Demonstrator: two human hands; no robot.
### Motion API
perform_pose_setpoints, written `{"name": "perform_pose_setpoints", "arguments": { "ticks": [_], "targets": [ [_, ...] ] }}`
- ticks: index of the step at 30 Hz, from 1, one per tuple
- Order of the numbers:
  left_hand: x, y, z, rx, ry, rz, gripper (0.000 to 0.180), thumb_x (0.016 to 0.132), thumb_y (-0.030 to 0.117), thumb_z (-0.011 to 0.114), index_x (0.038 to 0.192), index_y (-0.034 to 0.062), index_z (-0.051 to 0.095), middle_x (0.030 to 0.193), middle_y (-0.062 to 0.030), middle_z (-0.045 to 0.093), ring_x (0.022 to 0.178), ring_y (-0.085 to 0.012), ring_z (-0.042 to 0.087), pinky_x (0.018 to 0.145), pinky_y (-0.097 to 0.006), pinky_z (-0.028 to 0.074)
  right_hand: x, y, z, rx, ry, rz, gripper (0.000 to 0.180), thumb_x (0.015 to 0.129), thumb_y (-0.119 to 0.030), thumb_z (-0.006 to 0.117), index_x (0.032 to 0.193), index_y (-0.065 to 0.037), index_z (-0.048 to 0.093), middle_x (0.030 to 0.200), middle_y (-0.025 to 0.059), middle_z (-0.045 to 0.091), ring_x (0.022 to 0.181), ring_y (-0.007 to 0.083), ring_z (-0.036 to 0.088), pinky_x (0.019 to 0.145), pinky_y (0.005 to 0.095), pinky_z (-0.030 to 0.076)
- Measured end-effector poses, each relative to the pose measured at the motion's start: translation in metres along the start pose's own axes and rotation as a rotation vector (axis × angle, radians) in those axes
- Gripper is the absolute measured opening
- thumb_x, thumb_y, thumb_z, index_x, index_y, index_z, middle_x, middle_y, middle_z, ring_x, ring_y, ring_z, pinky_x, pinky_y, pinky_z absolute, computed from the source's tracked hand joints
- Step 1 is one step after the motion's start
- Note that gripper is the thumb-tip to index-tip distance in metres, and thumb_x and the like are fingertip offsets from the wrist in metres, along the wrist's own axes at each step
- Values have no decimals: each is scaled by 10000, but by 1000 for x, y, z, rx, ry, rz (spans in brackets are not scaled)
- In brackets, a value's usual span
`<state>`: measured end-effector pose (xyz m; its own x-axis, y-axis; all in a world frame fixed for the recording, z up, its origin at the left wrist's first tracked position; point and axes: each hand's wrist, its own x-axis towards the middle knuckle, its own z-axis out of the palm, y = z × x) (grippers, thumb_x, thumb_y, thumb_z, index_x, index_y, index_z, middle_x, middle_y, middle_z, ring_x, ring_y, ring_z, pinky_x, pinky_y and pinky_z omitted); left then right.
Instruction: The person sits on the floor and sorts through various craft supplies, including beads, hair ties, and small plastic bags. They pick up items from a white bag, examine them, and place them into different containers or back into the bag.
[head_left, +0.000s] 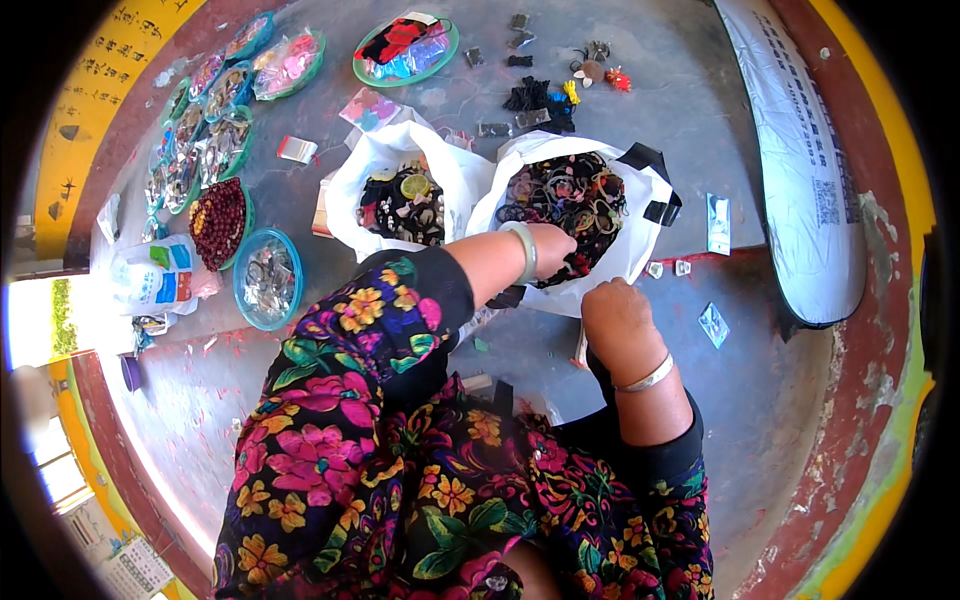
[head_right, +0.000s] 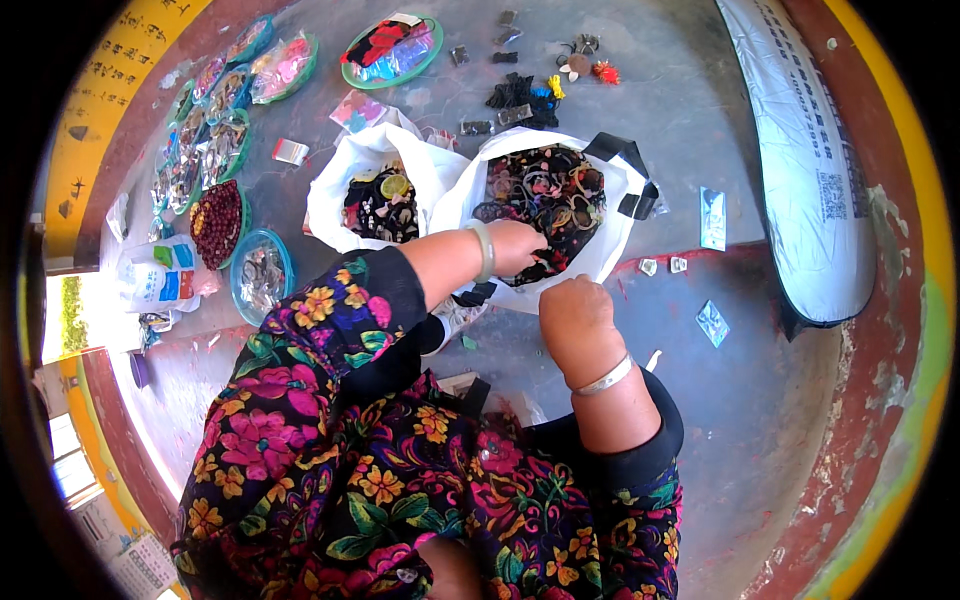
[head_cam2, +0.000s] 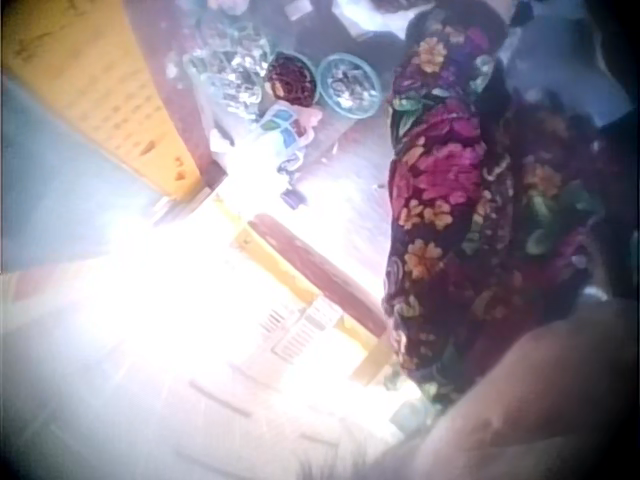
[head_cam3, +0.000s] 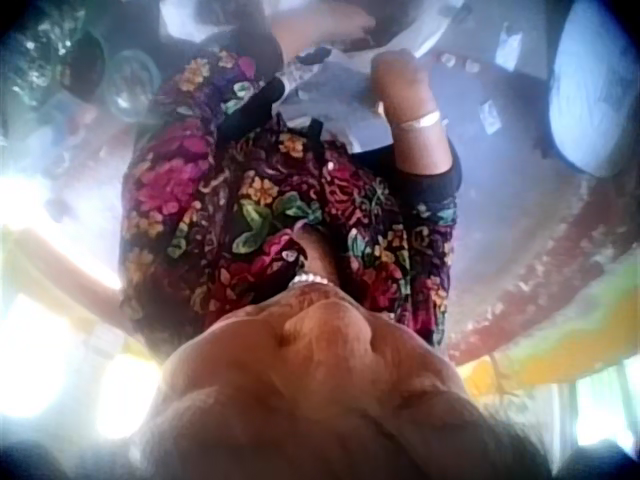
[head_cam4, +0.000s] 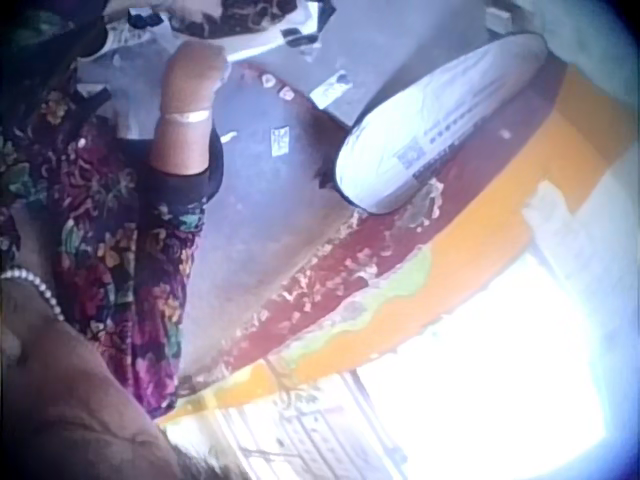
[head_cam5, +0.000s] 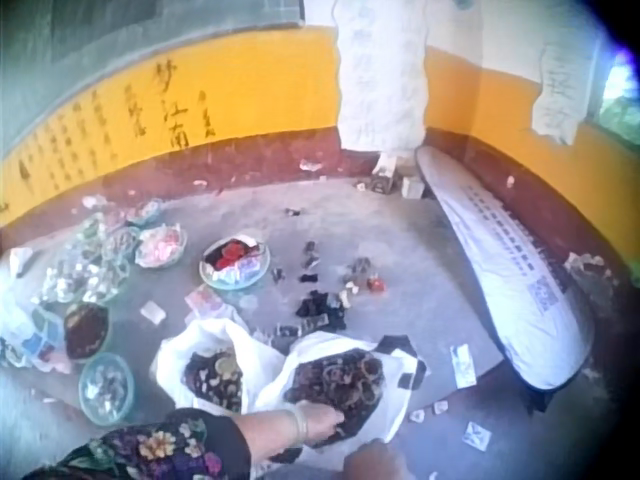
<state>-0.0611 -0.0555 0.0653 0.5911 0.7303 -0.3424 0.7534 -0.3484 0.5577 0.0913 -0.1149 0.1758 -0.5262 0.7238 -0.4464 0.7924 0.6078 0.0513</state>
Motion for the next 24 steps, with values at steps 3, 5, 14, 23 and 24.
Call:
{"name": "perform_pose_setpoints", "arguments": {
  "ticks": [3,5,14,23,24],
  "targets": [
    [8,6,19,181,-47,-68,209,741,132,564,924,46,618,905,-159,595,894,-339,566,780,-413,451,6,-2,1,7,7,-30,103,716,-82,567,744,-62,664,792,92,638,810,232,607,672,322,508],
    [16,1,39,245,0,-82,214,728,114,551,918,60,633,969,-136,576,972,-337,541,820,-403,442,11,-4,4,-19,-7,-31,135,750,-112,552,772,-74,679,816,103,649,802,227,621,664,325,515],
    [18,-8,-15,-316,335,-193,99,715,136,644,794,80,622,710,-88,622,688,-234,599,635,-348,473,5,-3,1,2,31,8,84,707,-68,561,702,-62,645,745,85,630,780,227,612,643,321,511],
    [-42,27,-74,-1767,152,-104,128,868,84,509,992,73,541,907,-49,604,781,-145,603,620,-291,530,6,-4,5,51,23,-1,113,727,-89,555,758,-60,660,818,98,645,831,229,617,659,330,517],
    [-45,33,-76,-1813,176,-92,136,869,81,502,999,77,544,910,-51,608,790,-149,608,623,-295,531,5,-5,-2,48,2,-8,115,730,-92,554,762,-62,661,818,96,646,831,231,619,661,333,517]
  ]
}}
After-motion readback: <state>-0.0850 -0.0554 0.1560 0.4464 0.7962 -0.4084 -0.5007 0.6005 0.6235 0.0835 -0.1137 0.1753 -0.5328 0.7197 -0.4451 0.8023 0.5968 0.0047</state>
